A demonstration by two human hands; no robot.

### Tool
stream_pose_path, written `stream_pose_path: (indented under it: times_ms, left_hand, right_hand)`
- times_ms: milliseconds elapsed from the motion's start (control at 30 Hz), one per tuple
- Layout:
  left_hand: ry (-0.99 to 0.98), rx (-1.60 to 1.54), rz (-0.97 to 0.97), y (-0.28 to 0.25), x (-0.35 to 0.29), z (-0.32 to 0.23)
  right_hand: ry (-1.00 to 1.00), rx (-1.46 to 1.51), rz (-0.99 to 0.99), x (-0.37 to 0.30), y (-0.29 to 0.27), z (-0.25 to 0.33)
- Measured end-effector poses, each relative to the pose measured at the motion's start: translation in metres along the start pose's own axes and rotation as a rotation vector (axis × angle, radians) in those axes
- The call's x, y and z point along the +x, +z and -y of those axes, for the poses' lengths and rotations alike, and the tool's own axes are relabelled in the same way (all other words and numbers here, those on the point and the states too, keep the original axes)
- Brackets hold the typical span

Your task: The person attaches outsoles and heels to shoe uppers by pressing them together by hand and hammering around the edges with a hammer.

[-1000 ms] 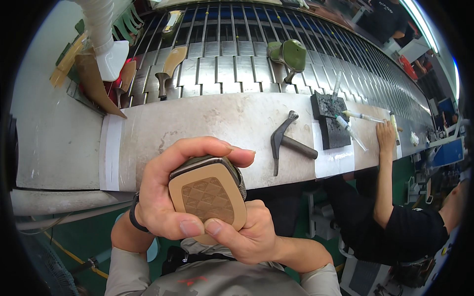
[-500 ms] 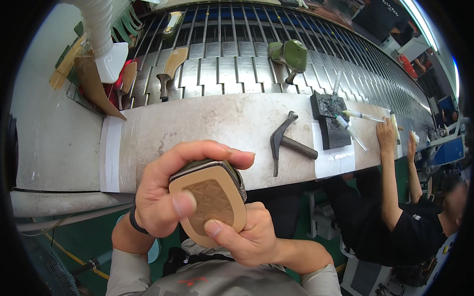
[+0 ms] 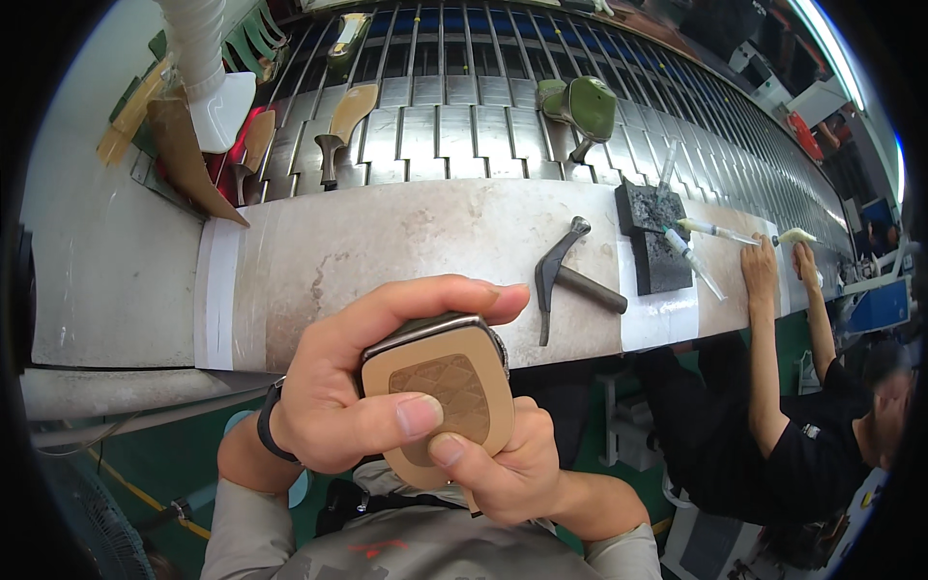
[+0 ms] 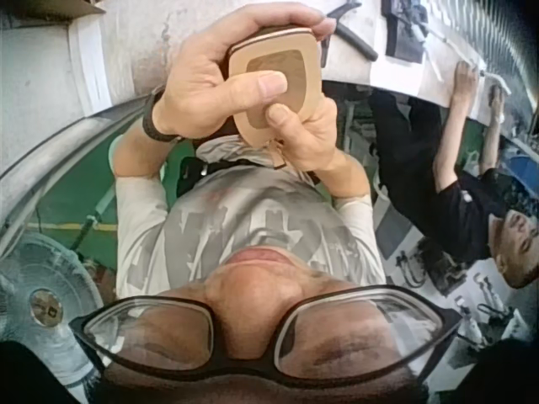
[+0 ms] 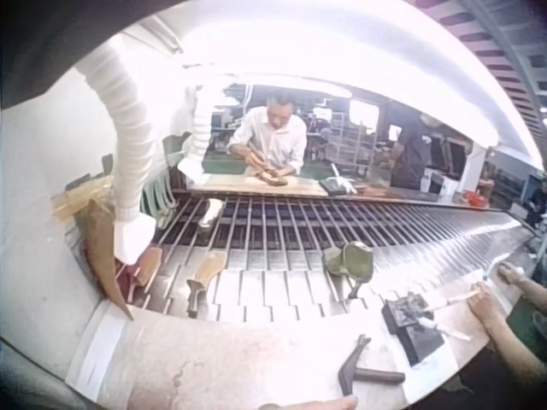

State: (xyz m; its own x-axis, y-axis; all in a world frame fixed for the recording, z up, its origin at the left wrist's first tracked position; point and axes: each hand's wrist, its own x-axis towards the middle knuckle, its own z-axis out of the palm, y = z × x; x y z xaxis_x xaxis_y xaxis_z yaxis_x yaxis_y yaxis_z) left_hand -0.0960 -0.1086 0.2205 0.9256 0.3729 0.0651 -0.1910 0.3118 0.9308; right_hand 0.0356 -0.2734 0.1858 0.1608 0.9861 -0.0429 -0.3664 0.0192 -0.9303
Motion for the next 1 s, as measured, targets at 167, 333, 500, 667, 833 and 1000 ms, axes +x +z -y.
stream_pose_path:
  times_ms: [167,333,500,667,833,1000]
  left_hand:
    - [0.003,-0.079,0.034,0.001,0.006,0.001]
    - [0.007,-0.118,0.054,-0.002,0.009,0.004]
    - [0.046,-0.118,0.046,-0.001,0.009,0.003]
    - [0.015,-0.088,0.043,-0.005,0.017,-0.003]
    - [0.113,-0.252,0.124,-0.039,0.054,0.021]
    - [0.231,-0.074,0.130,-0.049,0.065,0.024]
  right_hand:
    - [0.059,0.134,-0.041,0.000,0.000,0.007]
    - [0.056,0.147,-0.031,0.004,-0.001,0.010]
    - [-0.011,0.139,0.006,0.007,-0.003,0.007]
    - [0.060,0.045,-0.058,0.010,0.002,0.020]
    - [0.138,0.065,-0.190,0.039,-0.004,0.033]
    - [0.151,0.139,-0.082,0.047,-0.022,0.038]
